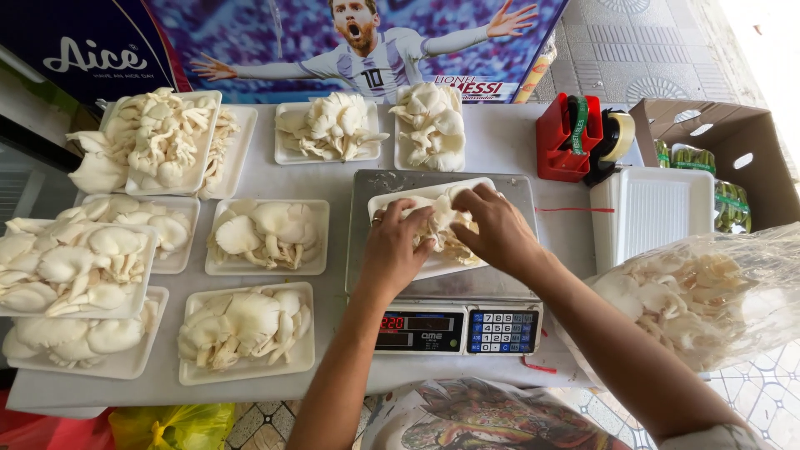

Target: The person places mushrooms onto white trays, weighs them using a digital scale, and transfers the weighed mushrooms into a large clear plastic bag.

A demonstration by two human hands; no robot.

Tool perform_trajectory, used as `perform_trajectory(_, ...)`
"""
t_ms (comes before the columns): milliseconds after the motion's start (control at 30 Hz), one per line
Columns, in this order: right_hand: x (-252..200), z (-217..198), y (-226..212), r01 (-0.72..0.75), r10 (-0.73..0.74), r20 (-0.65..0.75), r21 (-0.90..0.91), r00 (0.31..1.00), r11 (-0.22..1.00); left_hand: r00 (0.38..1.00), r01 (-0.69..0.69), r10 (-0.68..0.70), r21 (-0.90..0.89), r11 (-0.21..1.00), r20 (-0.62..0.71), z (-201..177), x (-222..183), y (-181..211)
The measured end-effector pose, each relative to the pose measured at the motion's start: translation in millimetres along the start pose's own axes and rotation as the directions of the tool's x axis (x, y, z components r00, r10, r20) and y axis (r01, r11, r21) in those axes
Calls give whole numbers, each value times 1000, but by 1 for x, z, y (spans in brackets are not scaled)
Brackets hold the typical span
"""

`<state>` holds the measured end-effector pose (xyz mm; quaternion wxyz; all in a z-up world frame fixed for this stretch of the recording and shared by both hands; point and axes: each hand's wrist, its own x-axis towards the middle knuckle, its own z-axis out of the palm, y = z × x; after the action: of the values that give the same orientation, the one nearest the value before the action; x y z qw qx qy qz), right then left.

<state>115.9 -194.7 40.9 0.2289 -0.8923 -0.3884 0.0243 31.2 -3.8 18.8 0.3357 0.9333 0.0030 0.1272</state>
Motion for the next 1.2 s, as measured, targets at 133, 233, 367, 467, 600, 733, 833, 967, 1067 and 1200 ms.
perform_trajectory(133, -39, 40, 4, -243, 255, 38, -195, 966, 950, 1000, -24, 23, 101, 995, 11, 31, 8, -14)
perform_trajectory(233, -53, 54, 3, -210, 192, -126, -149, 973, 966, 1000, -2, 5, 132, 991, -19, 33, 9, -15)
perform_trajectory(367, -50, 64, 30, -155, 145, -316, -7, 938, 988, 997, 29, -24, 71, 997, -69, 40, 2, -21)
perform_trajectory(467, -48, 53, 40, -118, 158, -407, 120, 900, 986, 990, 64, -57, 50, 997, -130, 42, 1, -23)
perform_trajectory(600, -46, 48, 37, -114, 178, -426, 171, 887, 979, 999, 25, -14, 262, 965, -42, 43, 2, -7)
perform_trajectory(733, -49, 63, 34, -145, 204, -364, 183, 909, 972, 995, -91, 96, 386, 918, 6, 60, 6, 9)
perform_trajectory(833, -50, 66, 34, -154, 210, -342, 183, 916, 971, 986, -153, 167, 400, 904, 0, 78, 7, -1)
perform_trajectory(967, -51, 63, 40, -151, 223, -393, 207, 892, 967, 956, -239, 283, 354, 904, -78, 71, -1, 0)
perform_trajectory(1067, -49, 68, 40, -143, 204, -393, 179, 896, 973, 937, -305, 344, 345, 888, -56, 72, -8, 1)
perform_trajectory(1200, -50, 65, 43, -97, 114, -309, 69, 944, 993, 955, -281, 297, 350, 893, 8, 68, -11, -4)
